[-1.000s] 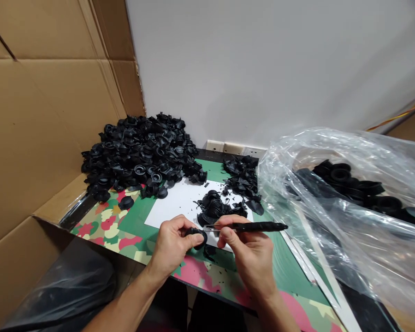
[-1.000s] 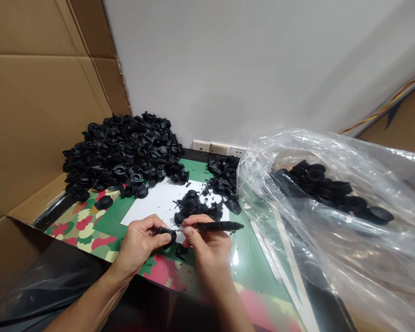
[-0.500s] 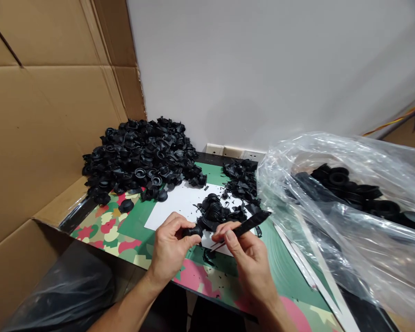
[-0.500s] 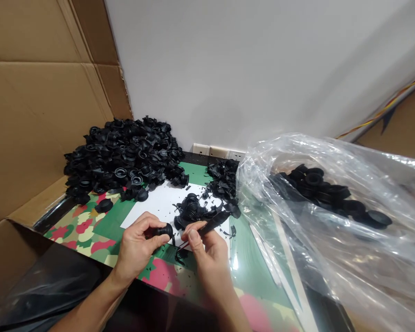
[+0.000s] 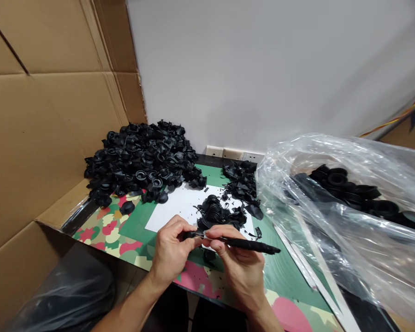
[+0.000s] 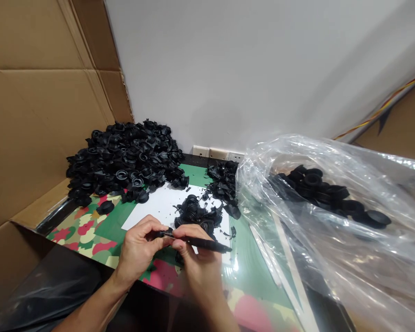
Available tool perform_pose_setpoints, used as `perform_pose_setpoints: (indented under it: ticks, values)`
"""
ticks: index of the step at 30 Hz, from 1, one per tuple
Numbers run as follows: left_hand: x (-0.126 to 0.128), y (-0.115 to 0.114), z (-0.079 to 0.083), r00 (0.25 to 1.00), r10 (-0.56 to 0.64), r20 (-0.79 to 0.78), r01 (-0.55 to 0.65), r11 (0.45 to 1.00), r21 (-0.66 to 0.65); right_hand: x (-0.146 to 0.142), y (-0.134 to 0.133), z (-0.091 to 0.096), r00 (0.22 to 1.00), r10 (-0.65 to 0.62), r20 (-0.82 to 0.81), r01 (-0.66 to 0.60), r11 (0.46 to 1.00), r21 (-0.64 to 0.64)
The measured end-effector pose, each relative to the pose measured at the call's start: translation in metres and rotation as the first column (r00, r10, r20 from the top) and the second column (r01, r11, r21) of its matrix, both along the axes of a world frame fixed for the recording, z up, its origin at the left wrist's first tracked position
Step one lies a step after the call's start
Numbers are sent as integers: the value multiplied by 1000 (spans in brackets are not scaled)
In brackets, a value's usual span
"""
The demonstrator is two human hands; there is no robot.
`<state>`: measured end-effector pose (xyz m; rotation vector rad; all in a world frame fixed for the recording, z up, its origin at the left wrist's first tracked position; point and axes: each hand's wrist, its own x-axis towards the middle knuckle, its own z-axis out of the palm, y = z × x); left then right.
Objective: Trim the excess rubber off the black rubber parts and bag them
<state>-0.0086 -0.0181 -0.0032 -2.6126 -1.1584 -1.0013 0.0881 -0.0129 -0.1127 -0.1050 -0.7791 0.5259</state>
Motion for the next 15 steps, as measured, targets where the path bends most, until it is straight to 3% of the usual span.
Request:
perform_pose_setpoints:
  ticks: [11, 15]
  values:
    - [-5, 3, -4, 999, 16, -51, -16, 1000, 4, 0, 0, 5, 990, -140, 32, 138, 989, 48]
    - [-1, -1, -5, 999, 17, -27, -18, 1000, -18, 1, -1, 9, 934, -345, 89, 345, 938, 11]
